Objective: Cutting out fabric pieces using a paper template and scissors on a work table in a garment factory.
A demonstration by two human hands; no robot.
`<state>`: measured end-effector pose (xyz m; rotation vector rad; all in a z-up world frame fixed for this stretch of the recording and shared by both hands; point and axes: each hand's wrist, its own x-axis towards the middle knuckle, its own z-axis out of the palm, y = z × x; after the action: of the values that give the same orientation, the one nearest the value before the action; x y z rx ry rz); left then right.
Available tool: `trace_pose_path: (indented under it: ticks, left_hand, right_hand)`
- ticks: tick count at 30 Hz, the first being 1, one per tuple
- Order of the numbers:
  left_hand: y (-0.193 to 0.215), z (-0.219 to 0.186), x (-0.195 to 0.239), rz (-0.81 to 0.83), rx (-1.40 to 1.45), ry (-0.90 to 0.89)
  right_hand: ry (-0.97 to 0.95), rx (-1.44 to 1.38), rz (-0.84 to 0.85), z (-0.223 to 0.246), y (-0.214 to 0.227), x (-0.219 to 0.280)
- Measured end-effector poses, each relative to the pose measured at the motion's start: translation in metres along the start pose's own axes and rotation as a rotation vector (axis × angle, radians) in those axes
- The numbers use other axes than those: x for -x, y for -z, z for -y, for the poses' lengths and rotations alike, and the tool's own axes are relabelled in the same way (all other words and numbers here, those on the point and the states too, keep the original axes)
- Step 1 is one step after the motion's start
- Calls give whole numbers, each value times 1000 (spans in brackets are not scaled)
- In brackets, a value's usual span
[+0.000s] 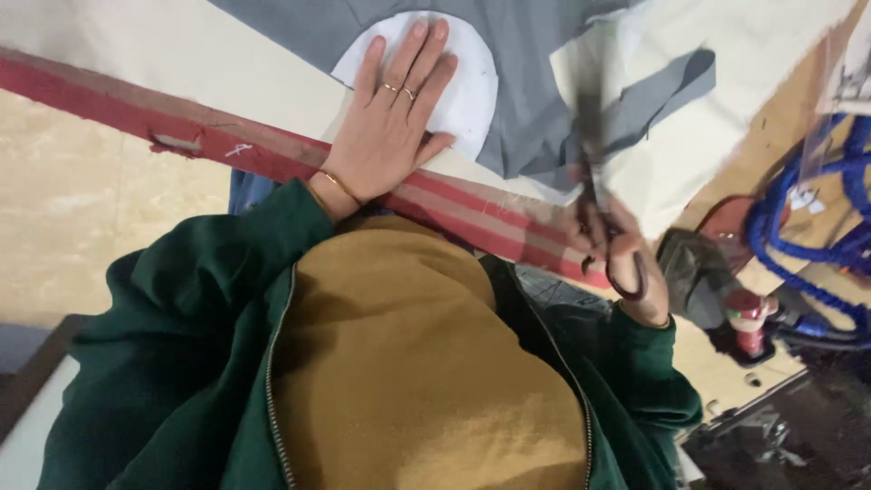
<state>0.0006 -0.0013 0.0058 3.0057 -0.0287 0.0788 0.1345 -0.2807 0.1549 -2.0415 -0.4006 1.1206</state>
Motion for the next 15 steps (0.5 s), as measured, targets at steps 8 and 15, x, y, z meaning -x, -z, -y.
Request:
trace_pose_path:
  ticks: [8,15]
  left_hand:
    - [18,4,-8,95,395,14]
    - [23,5,-11,121,392,23]
  right_hand:
    - [-366,-105,374,-18,40,-26]
    - [-126,-138,496,-25,62,-36]
